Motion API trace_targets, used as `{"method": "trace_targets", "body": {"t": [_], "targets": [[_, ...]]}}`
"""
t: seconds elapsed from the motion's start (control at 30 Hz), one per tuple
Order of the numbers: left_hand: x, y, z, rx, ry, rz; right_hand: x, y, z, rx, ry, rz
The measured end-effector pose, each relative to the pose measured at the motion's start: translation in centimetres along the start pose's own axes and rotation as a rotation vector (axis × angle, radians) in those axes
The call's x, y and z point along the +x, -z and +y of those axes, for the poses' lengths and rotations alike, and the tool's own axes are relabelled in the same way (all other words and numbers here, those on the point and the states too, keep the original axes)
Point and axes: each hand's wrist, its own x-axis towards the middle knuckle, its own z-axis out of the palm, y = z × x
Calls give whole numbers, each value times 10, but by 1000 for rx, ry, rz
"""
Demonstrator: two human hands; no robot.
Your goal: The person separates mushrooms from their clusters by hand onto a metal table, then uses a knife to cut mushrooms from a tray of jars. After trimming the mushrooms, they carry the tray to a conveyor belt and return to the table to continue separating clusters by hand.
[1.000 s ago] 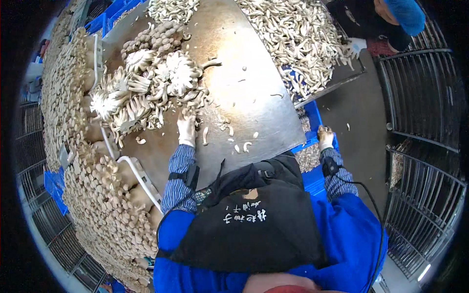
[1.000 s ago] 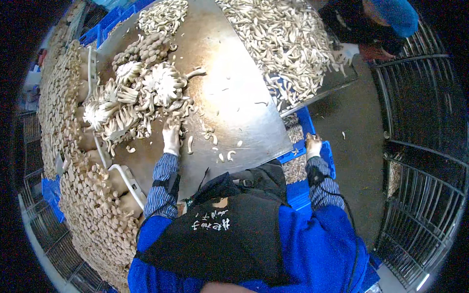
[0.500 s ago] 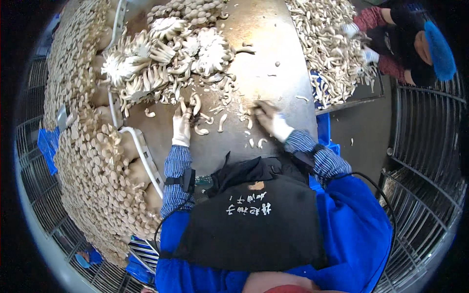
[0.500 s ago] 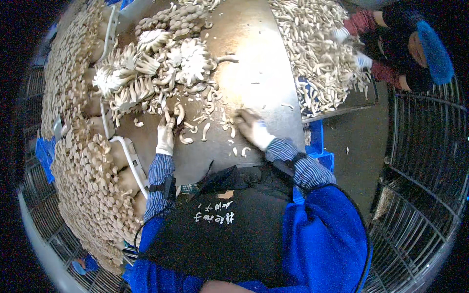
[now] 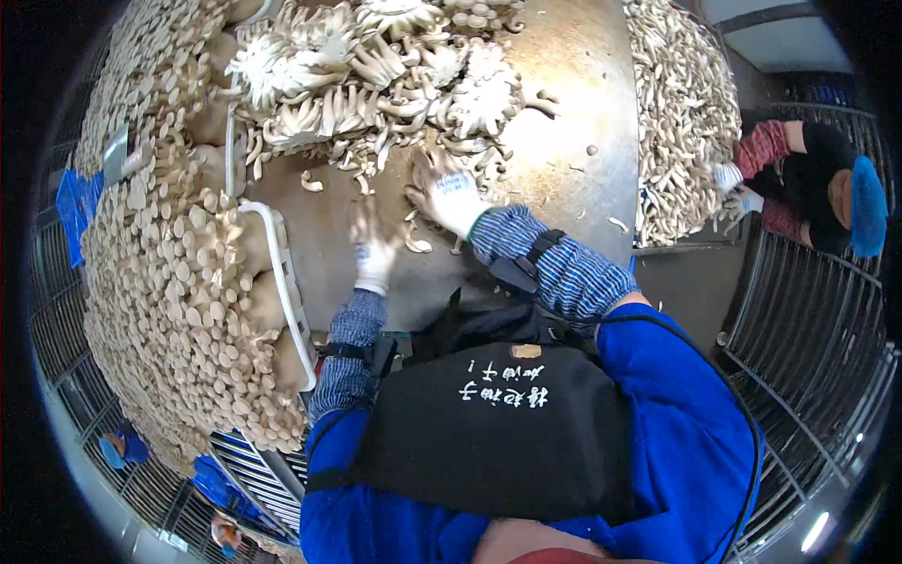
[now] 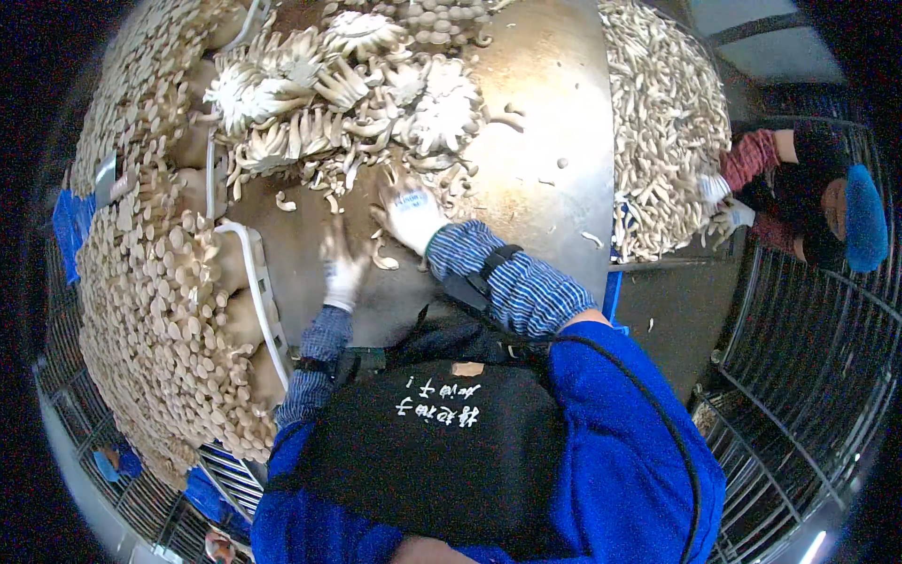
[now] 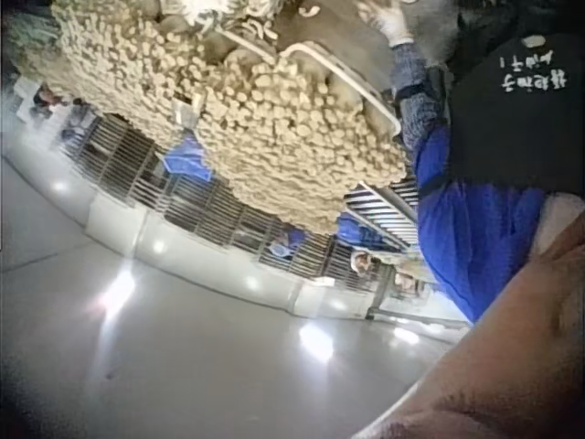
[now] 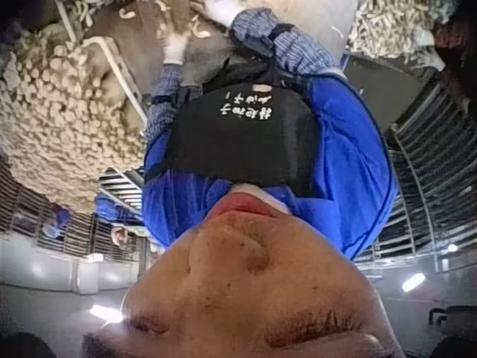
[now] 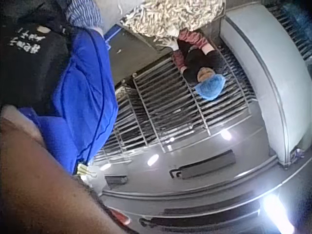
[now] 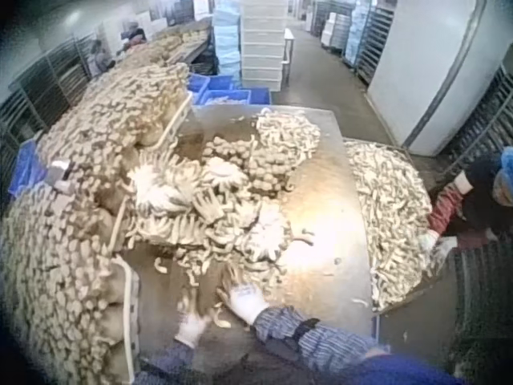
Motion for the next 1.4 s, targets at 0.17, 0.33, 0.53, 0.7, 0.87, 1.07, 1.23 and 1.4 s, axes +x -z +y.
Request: {"method": "trace_targets", "body": {"t": [0.17,0.33,0.53,0.7,0.87,1.07,1.23,1.4], "targets": [[-46,-45,36,60,-365,-207,27,-18,12,-119,79,-164],[-20,-45,79,-61,-647,-226,-8,10,52,676,-116,44],[120,-12,80,-10,-445,305,-140,79,92,566,-438,390],[184,21,99,401,-292,-161,-282,35,186,418,-854,848],[162,1,85,267,-257,7,-378,-6,264,330,-1260,790],[84,-1,58,-893,145,-170,-358,-17,278,-114,-1081,730],[31,-2,73,-1485,212,-122,-235,6,182,201,-311,505],[10,1,119,-1344,359,-242,-113,49,47,621,-138,-76]]}}
